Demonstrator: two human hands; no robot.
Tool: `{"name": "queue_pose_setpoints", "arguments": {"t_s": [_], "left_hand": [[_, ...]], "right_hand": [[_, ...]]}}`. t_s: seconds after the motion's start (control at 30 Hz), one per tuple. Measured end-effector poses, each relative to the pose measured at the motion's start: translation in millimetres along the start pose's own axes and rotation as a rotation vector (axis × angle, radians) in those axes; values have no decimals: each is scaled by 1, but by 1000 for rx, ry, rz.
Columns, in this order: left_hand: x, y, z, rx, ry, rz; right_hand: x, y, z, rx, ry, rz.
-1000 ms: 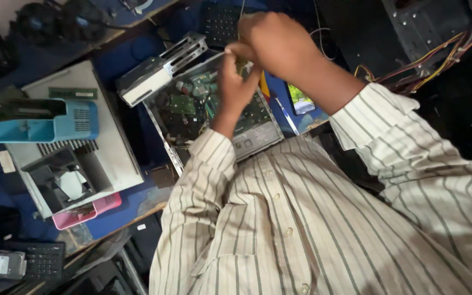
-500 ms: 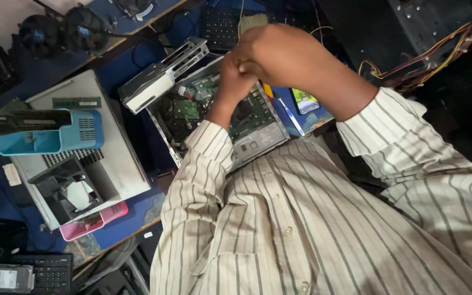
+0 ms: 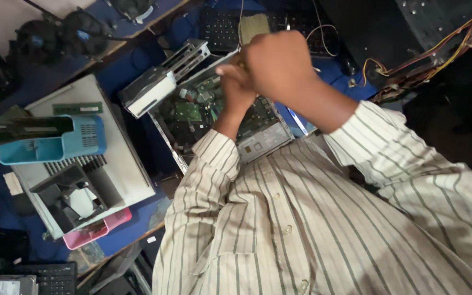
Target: The person works on an open desktop computer case, handling a RAM stick and using a screwdriver to remove screws from the motherboard area. The person then places a hard drive into the case and secures it.
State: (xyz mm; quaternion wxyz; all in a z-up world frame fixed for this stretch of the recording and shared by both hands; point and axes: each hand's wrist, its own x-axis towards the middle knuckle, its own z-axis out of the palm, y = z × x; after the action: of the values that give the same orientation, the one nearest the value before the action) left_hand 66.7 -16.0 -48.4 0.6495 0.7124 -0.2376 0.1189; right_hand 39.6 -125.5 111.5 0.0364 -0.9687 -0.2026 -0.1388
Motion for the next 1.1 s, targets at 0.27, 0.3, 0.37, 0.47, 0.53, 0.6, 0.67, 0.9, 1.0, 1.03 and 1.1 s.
{"name": "queue_pose_setpoints", "arguments": {"t_s": [0.27, 0.3, 0.37, 0.47, 0.53, 0.6, 0.67, 0.9, 1.0, 1.03, 1.1], "left_hand": [[0, -20, -3, -114, -30, -40], [3, -18, -2, -64, -12, -67], [-1, -7, -4, 37, 25, -132], [-9, 14, -1, 46, 196, 206], [-9, 19, -1, 20, 131, 182], [-9, 18, -1, -3, 61, 108], [-4, 9, -2, -24, -18, -3], [-3, -15, 1, -2, -58, -37], [0, -8, -1, 42, -13, 27], [-2, -2, -2, 25, 10, -30], [-1, 11, -6, -7, 81, 13]], "right_hand": [[-8, 8, -15, 261, -60, -154], [-7, 7, -10, 199, -27, -131], [-5, 2, 3, 60, -10, -68], [2, 3, 12, -27, -67, 62], [5, 4, 11, -54, -113, 108], [6, 5, 5, -93, -131, 101], [3, 3, -5, -45, -97, 27], [-12, 4, -29, 238, -247, -77], [-8, 6, -15, 250, -171, -71], [-7, 4, -10, 249, -112, -63], [-1, 1, 1, 243, 20, -60]]}}
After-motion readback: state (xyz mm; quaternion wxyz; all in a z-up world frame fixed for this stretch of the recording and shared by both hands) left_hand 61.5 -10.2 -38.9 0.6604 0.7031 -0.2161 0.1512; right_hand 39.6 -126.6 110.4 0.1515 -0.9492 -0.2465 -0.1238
